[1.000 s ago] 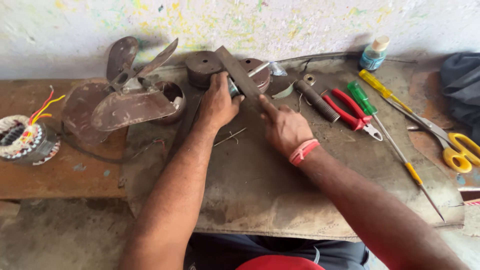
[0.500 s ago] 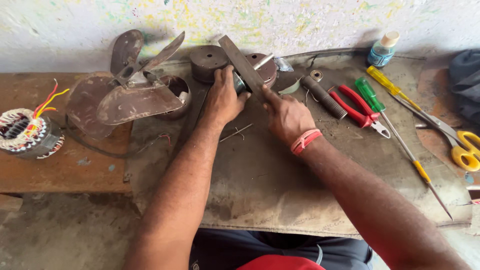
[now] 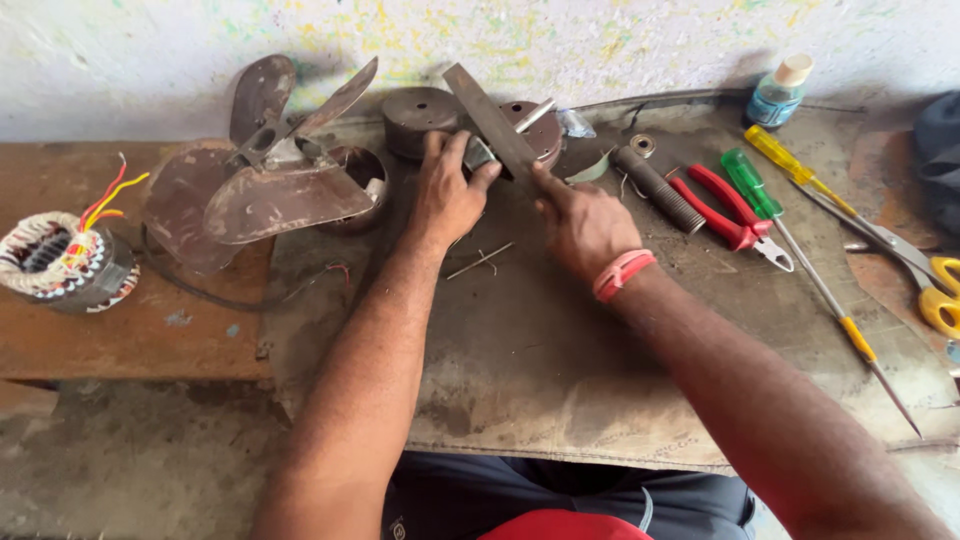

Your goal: The person disassembles a small electric motor, removes a rotor, and uses a metal file to smooth its surface. They then scrape the interior of a motor housing with a screwdriver and handle the stator assembly.

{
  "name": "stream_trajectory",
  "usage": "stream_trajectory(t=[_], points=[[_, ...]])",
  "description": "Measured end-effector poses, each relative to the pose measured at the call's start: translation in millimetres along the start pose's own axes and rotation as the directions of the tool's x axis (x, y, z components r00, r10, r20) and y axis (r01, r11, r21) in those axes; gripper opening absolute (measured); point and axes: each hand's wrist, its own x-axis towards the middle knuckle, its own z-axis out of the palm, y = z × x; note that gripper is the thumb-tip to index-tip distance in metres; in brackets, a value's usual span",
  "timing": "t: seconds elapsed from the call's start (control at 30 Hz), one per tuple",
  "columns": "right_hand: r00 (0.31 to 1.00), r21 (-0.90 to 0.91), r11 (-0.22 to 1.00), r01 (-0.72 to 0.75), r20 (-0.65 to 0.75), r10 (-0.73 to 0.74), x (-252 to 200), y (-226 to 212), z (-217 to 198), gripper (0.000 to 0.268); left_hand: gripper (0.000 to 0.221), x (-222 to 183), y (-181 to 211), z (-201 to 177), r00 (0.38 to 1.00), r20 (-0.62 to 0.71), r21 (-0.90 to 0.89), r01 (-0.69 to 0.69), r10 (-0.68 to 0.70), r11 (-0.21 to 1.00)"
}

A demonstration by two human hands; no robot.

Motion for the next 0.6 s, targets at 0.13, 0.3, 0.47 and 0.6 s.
stream_trajectory(t=[0.13, 0.3, 0.47, 0.6], points=[[0.996, 0.010, 1.000, -0.020, 0.082, 0.019, -22.0, 1.1, -21.8, 0.047, 0.054, 1.1, 3.9, 1.6, 0.999, -0.013, -0.033, 0.031, -0.031, 0.999], [0.977, -0.076, 0.992, -0.103, 0.181, 0.115, -48.8, 5.1, -35.8, 0.047, 0.040, 3.4, -12.5, 9.4, 0.998, -0.050, -0.030, 0.046, -0.048, 0.998], [0.993, -0.032, 0.999, -0.019, 0.118, 0.023, 9.9, 6.7, 0.0, 0.046, 0.029, 6.8, -15.7, 7.6, 0.995, -0.093, 0.044, -0.032, 0.036, 0.999], [0.995, -0.016, 1.000, 0.022, 0.097, -0.021, 3.3, 10.4, -3.9, 0.047, 0.027, 5.1, -10.4, 10.3, 0.991, -0.132, 0.018, -0.013, 0.015, 1.000]])
